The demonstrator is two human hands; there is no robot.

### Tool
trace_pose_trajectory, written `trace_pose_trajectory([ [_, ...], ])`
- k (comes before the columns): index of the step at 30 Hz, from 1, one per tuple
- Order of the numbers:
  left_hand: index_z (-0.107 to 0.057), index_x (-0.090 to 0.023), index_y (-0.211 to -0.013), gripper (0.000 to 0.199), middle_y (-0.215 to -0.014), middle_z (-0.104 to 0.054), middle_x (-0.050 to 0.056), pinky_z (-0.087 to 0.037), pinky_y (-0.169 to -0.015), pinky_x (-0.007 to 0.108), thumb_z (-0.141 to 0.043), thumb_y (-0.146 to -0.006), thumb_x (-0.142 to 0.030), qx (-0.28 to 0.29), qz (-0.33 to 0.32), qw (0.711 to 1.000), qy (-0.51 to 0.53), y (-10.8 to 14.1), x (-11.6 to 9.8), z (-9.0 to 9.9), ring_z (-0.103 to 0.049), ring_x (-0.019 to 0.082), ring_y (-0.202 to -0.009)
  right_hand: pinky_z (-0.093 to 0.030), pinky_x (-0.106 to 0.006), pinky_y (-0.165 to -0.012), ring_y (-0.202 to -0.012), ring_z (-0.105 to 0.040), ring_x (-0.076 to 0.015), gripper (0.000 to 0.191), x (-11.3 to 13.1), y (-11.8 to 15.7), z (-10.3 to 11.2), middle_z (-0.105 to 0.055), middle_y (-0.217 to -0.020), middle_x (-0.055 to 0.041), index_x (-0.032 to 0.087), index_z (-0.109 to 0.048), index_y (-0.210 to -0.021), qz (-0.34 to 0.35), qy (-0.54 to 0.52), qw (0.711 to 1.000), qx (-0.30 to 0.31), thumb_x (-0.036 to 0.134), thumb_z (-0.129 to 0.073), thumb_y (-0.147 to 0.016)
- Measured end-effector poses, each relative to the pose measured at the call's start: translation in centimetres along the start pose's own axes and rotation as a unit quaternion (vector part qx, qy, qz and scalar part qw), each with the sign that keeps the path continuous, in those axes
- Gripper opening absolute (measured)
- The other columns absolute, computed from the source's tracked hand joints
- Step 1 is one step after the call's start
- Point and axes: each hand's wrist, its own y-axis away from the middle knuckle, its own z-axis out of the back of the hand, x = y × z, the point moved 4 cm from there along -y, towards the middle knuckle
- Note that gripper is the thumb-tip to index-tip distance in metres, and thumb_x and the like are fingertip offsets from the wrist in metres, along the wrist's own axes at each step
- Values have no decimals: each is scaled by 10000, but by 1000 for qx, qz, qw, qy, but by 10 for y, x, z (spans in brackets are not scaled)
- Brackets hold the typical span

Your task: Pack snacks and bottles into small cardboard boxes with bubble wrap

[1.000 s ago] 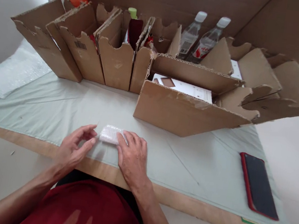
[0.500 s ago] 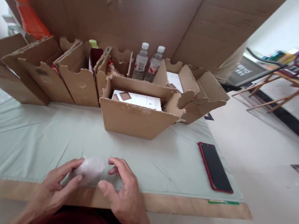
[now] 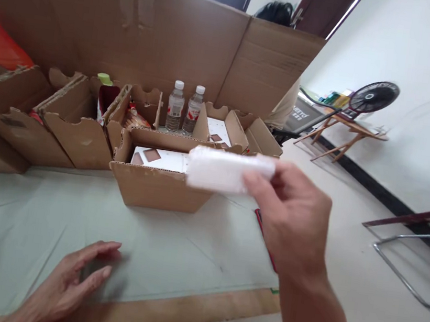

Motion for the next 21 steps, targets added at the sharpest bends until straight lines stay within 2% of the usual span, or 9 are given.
trace_pose_trajectory([
  [1, -675, -326, -1216, 286, -1009, -812, 15, -655, -738, 245, -625, -942, -264, -3, -13, 1000, -3, -1, 2, -3, -797, 190, -876, -470, -301, -710, -783, -641, -149, 197, 4, -19, -1, -730, -869, -20, 186, -766, -1036, 27, 77, 997, -9, 333, -671, -947],
  [3, -683, -300, -1155, 244, -989, -807, 11, -646, -741, 226, -629, -927, -234, -12, -41, 999, -18, -2, 1, -9, -787, 172, -862, -436, -314, -686, -763, -633, -176, 169, 13, -49, -18, -720, -812, -35, 159, -768, -973, 67, 261, 962, 39, 288, -688, -900],
  [6, -672, -278, -1144, 222, -961, -801, 12, -638, -732, 226, -624, -932, -232, -12, -69, 997, -34, -2, -2, -14, -773, 164, -837, -376, -324, -625, -772, -659, -251, 167, 22, -74, -56, -725, -800, -85, 160, -769, -937, 74, 501, 849, 153, 260, -650, -875],
  [7, -667, -275, -1145, 218, -953, -799, 12, -636, -724, 227, -619, -937, -234, -10, -75, 997, -35, -2, -3, -14, -769, 164, -828, -360, -326, -614, -784, -665, -272, 188, 25, -78, -67, -726, -813, -101, 163, -769, -939, 71, 543, 817, 180, 259, -617, -884],
  [9, -657, -267, -1150, 213, -952, -797, 15, -634, -719, 229, -610, -945, -231, -3, -84, 996, -34, -3, -3, -13, -765, 163, -825, -340, -324, -598, -776, -664, -280, 209, 28, -85, -83, -720, -815, -106, 177, -767, -926, 58, 569, 787, 230, 252, -578, -878],
  [13, -646, -240, -1163, 210, -937, -794, 28, -632, -718, 231, -595, -960, -225, 4, -113, 993, -42, -5, -4, -11, -762, 162, -812, -330, -310, -583, -745, -637, -241, 167, 21, -92, -98, -705, -796, -71, 197, -755, -871, 23, 516, 791, 327, 271, -606, -856],
  [18, -644, -219, -1175, 217, -935, -794, 51, -635, -713, 253, -568, -972, -221, -6, -136, 989, -56, -3, -5, -12, -765, 178, -807, -372, -286, -631, -845, -663, -249, 293, 12, -90, -94, -734, -912, -71, 195, -734, -1125, 7, 496, 804, 328, 204, -631, -850],
  [21, -649, -216, -1172, 218, -936, -795, 60, -638, -712, 261, -569, -970, -224, -10, -139, 989, -59, -2, -4, -12, -767, 185, -805, -423, -255, -613, -727, -669, -193, 211, 13, -86, -93, -714, -811, -41, 176, -728, -1014, -33, 408, 823, 394, 166, -554, -895],
])
